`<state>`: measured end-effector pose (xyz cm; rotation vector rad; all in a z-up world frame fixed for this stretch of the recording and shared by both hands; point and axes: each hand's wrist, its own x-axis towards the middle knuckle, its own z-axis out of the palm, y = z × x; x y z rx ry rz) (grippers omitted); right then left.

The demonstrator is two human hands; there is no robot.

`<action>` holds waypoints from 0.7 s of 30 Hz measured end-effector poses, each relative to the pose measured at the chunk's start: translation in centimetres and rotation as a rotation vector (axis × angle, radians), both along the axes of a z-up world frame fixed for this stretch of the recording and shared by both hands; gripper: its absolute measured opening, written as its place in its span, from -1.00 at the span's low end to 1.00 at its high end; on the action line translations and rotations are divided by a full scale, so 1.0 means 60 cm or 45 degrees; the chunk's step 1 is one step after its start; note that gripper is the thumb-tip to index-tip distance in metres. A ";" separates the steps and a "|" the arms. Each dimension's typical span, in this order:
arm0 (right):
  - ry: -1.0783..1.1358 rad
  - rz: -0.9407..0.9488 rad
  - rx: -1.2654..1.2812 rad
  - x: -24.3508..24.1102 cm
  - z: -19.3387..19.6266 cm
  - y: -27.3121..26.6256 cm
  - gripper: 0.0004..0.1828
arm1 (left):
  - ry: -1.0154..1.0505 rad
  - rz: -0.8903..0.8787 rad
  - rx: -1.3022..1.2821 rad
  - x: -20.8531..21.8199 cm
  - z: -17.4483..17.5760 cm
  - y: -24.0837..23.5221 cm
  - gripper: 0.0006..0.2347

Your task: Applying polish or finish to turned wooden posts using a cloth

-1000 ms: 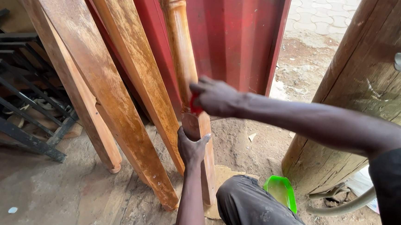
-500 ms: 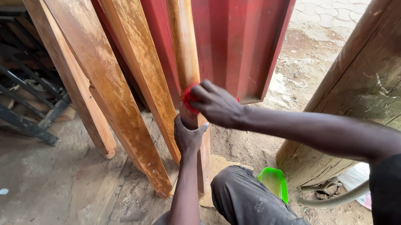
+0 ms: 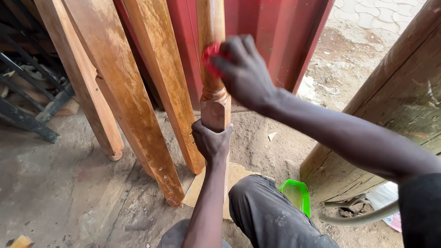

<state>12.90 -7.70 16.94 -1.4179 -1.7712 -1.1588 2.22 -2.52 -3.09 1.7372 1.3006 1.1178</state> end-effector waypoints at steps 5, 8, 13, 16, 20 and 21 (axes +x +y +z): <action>-0.015 0.221 -0.335 -0.041 -0.076 -0.030 -0.75 | -0.041 -0.008 0.076 0.016 -0.013 0.003 -0.29; 0.135 0.139 -0.434 -0.044 -0.061 -0.038 -0.85 | -0.058 0.028 0.125 0.014 -0.012 0.003 -0.30; 0.251 -0.290 -0.527 0.007 -0.078 -0.036 -0.88 | -0.032 0.063 0.143 0.010 -0.005 -0.010 -0.28; 0.312 -0.291 -0.593 -0.007 -0.073 -0.031 -0.84 | 0.041 0.298 0.484 0.036 -0.026 -0.018 -0.36; 0.087 -0.241 -0.494 -0.063 -0.075 -0.014 -0.90 | 0.040 0.377 0.599 0.046 -0.019 -0.031 -0.48; 0.139 -0.186 -0.481 -0.076 -0.074 -0.011 -0.89 | 0.035 0.375 0.613 0.049 -0.019 -0.031 -0.51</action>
